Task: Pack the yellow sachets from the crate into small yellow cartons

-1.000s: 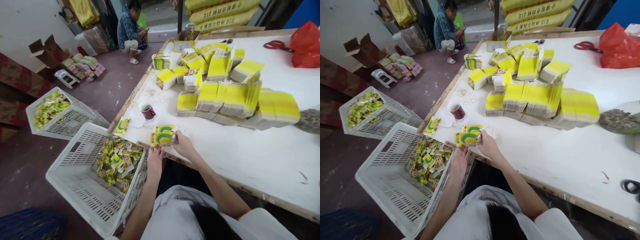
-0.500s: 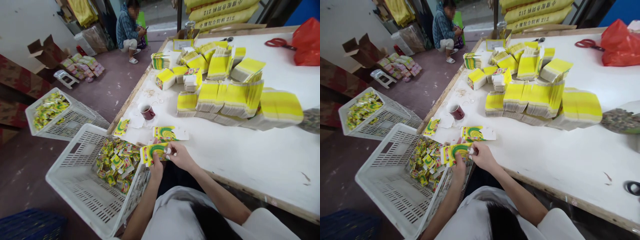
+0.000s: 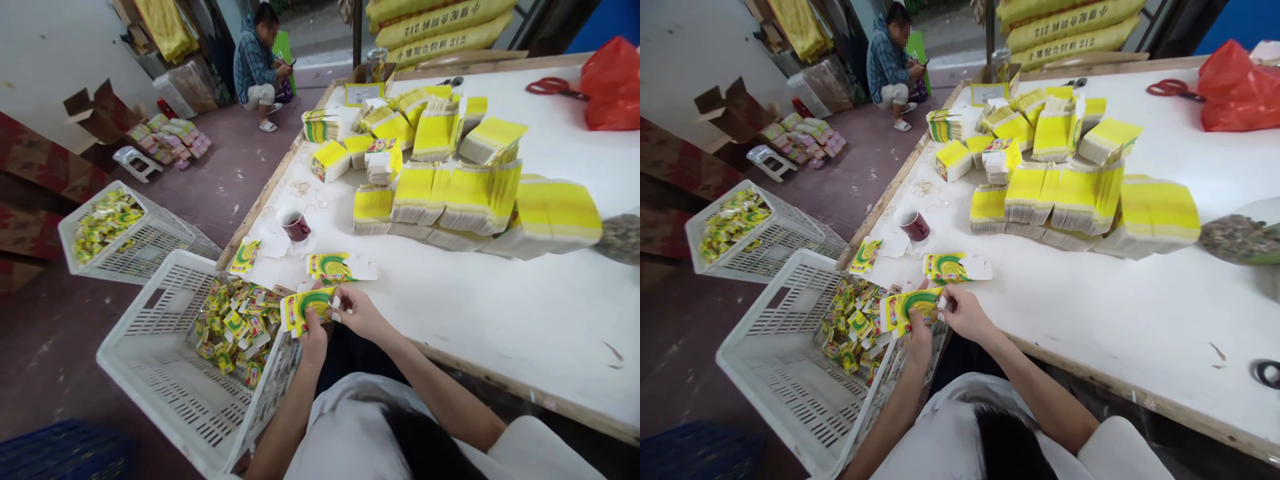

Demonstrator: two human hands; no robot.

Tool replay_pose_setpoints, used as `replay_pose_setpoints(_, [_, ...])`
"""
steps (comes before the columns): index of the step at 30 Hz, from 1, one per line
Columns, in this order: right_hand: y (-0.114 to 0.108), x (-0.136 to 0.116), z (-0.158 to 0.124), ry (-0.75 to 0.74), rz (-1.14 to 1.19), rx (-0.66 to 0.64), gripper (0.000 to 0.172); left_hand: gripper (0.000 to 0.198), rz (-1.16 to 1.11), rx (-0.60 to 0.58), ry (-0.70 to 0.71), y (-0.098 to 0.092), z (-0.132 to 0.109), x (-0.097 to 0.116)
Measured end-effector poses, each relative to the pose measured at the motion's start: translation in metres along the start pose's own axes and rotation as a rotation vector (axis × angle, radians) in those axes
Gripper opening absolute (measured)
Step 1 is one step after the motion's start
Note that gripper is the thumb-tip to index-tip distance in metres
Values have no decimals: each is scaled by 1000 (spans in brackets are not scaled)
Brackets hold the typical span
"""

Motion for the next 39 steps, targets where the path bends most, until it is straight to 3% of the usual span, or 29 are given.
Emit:
replay_pose_setpoints(3, [3,0,-1,-28,25,-26,22,29,-66,41,-77,2,2,-4])
replay_pose_setpoints(8, [8,-2,-4,-54,-217,24,22,45,-204,5,-136,10,2,-7])
replay_pose_setpoints(13, [16,-5,-3,-15,72,-121,25,38,-420,-34,-250,15,9,-2])
replay_pose_setpoints(16, [24,-11,-7,-30,54,-162,32,35,-518,-3,-215,14,18,6])
replay_pose_setpoints(20, [30,-8,-9,26,-16,-170,41,51,-530,85,-186,9,22,7])
replay_pose_setpoints(23, [16,-6,-3,35,-34,-68,35,59,-419,64,-187,4,19,4])
replay_pose_setpoints(28, [-12,-14,5,-92,-59,51,15,39,-281,86,-87,-8,19,6])
replay_pose_setpoints(33, [-28,-16,3,-153,-157,123,9,31,-219,44,-121,-11,23,10])
replay_pose_setpoints(36, [-45,-23,-2,-245,-402,196,15,42,-230,-52,-101,-20,30,26])
replay_pose_setpoints(39, [-48,-34,-6,-342,-691,126,19,67,-173,-148,10,-35,38,50])
Point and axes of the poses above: each hand's wrist, its own z-axis towards the middle knuckle, its own y-axis out of the palm, x = y × z, the point moved 5 cm from there along z, towards the middle knuckle, and after that the axes turned 5 degrees about -x, right-handed, at the moved point
